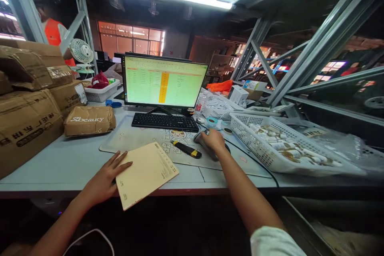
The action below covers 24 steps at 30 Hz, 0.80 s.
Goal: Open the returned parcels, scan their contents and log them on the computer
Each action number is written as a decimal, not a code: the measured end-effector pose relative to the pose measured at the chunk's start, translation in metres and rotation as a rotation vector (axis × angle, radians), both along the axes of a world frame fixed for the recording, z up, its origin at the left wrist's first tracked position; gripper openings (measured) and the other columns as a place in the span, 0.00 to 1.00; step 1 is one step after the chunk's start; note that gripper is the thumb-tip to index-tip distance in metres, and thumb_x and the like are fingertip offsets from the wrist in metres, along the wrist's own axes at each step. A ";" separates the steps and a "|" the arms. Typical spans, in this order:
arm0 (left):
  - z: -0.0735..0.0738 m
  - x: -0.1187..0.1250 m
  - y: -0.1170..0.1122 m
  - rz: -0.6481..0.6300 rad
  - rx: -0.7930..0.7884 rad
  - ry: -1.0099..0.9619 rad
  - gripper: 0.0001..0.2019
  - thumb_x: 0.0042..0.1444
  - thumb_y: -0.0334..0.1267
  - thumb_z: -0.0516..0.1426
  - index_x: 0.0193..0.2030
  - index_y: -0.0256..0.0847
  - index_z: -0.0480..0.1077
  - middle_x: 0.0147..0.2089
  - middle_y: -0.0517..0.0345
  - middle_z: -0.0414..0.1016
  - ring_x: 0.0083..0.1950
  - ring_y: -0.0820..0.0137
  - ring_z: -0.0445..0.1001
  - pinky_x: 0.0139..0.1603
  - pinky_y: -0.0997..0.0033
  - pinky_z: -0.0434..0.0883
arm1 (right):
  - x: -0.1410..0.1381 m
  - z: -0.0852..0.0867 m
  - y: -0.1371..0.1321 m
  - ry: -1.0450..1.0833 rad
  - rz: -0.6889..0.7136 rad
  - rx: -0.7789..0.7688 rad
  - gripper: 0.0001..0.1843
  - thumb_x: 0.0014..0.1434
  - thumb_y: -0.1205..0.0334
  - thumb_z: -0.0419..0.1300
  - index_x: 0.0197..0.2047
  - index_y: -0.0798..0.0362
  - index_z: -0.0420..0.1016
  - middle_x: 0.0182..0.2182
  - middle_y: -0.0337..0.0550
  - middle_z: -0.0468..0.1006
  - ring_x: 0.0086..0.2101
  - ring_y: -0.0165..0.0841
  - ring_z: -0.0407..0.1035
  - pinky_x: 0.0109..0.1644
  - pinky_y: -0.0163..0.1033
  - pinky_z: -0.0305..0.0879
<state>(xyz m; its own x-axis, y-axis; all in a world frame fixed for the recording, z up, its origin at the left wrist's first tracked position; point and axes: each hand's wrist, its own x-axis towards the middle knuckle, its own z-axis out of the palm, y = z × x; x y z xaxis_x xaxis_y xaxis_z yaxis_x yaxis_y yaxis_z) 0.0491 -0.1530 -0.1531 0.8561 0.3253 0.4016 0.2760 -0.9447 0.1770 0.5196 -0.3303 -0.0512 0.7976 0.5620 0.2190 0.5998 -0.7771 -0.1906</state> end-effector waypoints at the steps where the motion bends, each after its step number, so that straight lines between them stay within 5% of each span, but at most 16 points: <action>1: 0.000 0.000 0.000 -0.001 -0.017 0.003 0.30 0.64 0.34 0.57 0.73 0.54 0.64 0.81 0.57 0.45 0.81 0.49 0.43 0.74 0.41 0.62 | 0.000 0.005 0.009 -0.037 0.001 0.041 0.29 0.71 0.49 0.49 0.61 0.64 0.74 0.56 0.70 0.77 0.57 0.54 0.72 0.56 0.49 0.67; 8: 0.005 -0.002 0.000 0.045 -0.104 0.013 0.27 0.66 0.36 0.55 0.72 0.52 0.66 0.78 0.56 0.56 0.80 0.49 0.49 0.72 0.41 0.66 | -0.012 -0.006 0.087 0.026 0.279 -0.041 0.22 0.67 0.58 0.57 0.61 0.55 0.77 0.56 0.55 0.80 0.55 0.45 0.73 0.57 0.41 0.66; 12: 0.007 -0.002 0.001 0.058 -0.109 -0.014 0.26 0.66 0.37 0.54 0.70 0.50 0.69 0.77 0.55 0.59 0.79 0.49 0.53 0.72 0.41 0.67 | -0.006 -0.004 0.098 0.010 0.339 -0.022 0.21 0.67 0.57 0.57 0.59 0.55 0.79 0.56 0.54 0.80 0.56 0.43 0.72 0.58 0.39 0.65; 17: 0.004 0.000 0.002 0.058 -0.112 -0.028 0.26 0.66 0.39 0.56 0.70 0.51 0.69 0.76 0.56 0.59 0.78 0.50 0.54 0.71 0.44 0.68 | 0.046 0.002 0.032 -0.129 0.167 0.117 0.26 0.70 0.60 0.50 0.65 0.63 0.72 0.62 0.62 0.73 0.62 0.48 0.65 0.67 0.48 0.58; 19: 0.003 0.001 0.002 0.061 -0.110 -0.034 0.26 0.65 0.38 0.56 0.70 0.52 0.69 0.76 0.58 0.60 0.78 0.51 0.54 0.71 0.45 0.68 | 0.070 -0.013 -0.007 -0.169 0.106 0.178 0.25 0.67 0.58 0.53 0.63 0.61 0.74 0.60 0.62 0.74 0.62 0.48 0.65 0.68 0.50 0.58; 24: 0.002 0.003 0.001 0.066 -0.112 -0.037 0.26 0.64 0.36 0.56 0.69 0.52 0.70 0.76 0.59 0.60 0.78 0.52 0.56 0.71 0.50 0.69 | 0.097 -0.064 -0.067 -0.030 0.233 0.272 0.30 0.62 0.51 0.60 0.63 0.58 0.73 0.62 0.59 0.73 0.64 0.45 0.66 0.70 0.48 0.58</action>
<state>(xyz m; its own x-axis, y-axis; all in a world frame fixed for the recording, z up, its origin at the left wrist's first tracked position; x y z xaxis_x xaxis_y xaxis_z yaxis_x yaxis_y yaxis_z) 0.0518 -0.1522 -0.1514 0.8169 0.4246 0.3904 0.3280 -0.8987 0.2910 0.6168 -0.3975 -0.1155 0.6457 0.6461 0.4071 0.7636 -0.5417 -0.3514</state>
